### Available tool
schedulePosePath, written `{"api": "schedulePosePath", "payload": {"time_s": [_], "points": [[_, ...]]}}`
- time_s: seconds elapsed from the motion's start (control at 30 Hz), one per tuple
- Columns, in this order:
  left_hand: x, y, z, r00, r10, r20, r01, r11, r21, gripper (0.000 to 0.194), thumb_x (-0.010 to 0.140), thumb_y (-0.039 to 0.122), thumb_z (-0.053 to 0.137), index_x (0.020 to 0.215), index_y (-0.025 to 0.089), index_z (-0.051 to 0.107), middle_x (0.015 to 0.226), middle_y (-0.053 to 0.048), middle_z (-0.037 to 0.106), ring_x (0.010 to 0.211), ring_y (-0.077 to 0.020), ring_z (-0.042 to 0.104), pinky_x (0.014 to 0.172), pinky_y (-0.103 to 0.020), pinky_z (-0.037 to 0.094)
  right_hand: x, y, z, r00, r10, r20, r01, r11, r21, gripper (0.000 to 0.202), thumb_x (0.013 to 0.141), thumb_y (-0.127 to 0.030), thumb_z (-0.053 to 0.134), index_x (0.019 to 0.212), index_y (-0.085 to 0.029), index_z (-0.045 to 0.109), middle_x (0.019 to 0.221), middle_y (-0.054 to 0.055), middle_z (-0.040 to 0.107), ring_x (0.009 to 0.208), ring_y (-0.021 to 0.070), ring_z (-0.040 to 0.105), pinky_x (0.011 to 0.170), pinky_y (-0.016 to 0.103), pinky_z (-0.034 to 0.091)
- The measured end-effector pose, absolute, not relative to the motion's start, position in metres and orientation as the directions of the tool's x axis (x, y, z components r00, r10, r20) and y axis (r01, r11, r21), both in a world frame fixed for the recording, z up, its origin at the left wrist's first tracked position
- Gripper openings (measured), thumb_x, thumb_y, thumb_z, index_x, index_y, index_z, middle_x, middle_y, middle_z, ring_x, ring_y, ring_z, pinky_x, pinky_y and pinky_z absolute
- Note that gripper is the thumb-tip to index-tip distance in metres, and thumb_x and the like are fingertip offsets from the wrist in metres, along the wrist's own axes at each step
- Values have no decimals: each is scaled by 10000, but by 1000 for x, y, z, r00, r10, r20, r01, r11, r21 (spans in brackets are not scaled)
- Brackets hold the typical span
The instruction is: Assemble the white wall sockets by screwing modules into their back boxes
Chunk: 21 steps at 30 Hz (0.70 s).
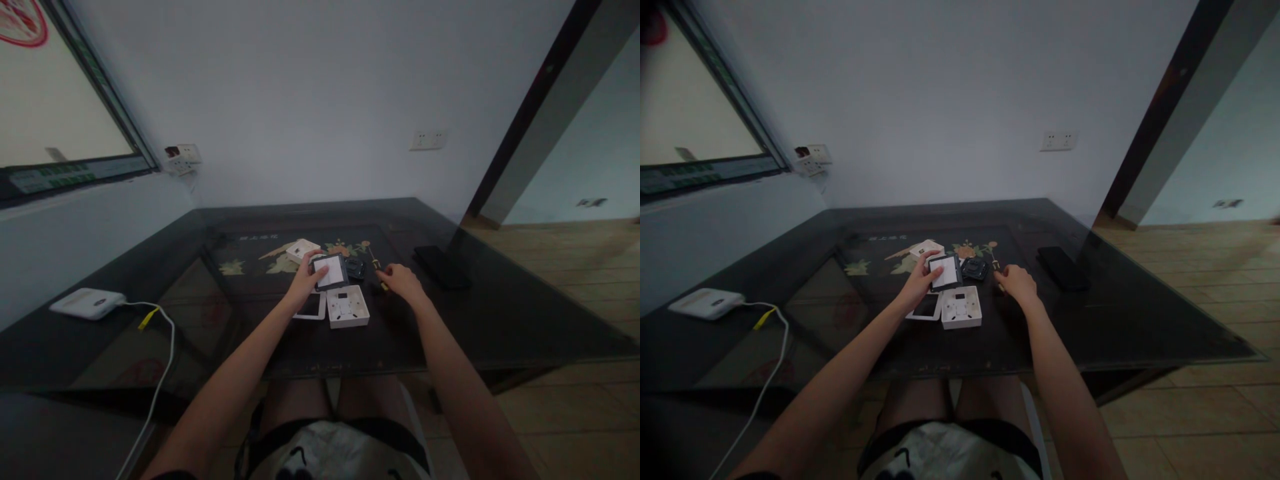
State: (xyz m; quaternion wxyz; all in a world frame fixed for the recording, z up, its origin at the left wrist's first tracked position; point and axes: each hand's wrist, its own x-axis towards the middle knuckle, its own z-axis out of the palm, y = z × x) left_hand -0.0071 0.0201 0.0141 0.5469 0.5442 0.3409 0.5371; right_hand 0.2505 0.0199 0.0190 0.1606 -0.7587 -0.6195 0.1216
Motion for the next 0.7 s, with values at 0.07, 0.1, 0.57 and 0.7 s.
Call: {"api": "schedulePosePath", "payload": {"time_s": [0.07,0.1,0.57,0.7], "points": [[-7,21,12,179,956,233,-200,-196,960,513,749,334,683,1196,243,448,936,-15,588,758,-122,572,653,-214,476,253,23,18,222,970,96,867,-152,-475,316,793,-483,516,806,-194,644,824,108,697,764,245,652,585,291,395],[-8,21,10,169,955,245,-188,-213,959,499,757,337,673,1197,243,457,951,-17,585,777,-125,568,658,-211,472,253,23,18,218,966,142,843,-112,-527,301,794,-472,523,822,-197,641,782,89,694,711,223,644,579,283,393],[-11,10,28,376,904,203,124,-266,956,834,557,255,816,1301,213,441,1309,-121,461,1212,-285,442,1052,-440,322,240,15,37,327,899,291,56,289,-956,361,621,-477,719,775,-158,651,494,-61,459,434,69,370,403,212,260],[-8,2,35,475,849,231,271,-391,880,912,568,309,811,1359,199,372,1392,-139,372,1267,-296,385,1092,-438,269,239,16,37,328,919,219,-59,251,-966,356,603,-481,723,739,-167,624,508,-56,490,417,58,399,380,196,275]]}}
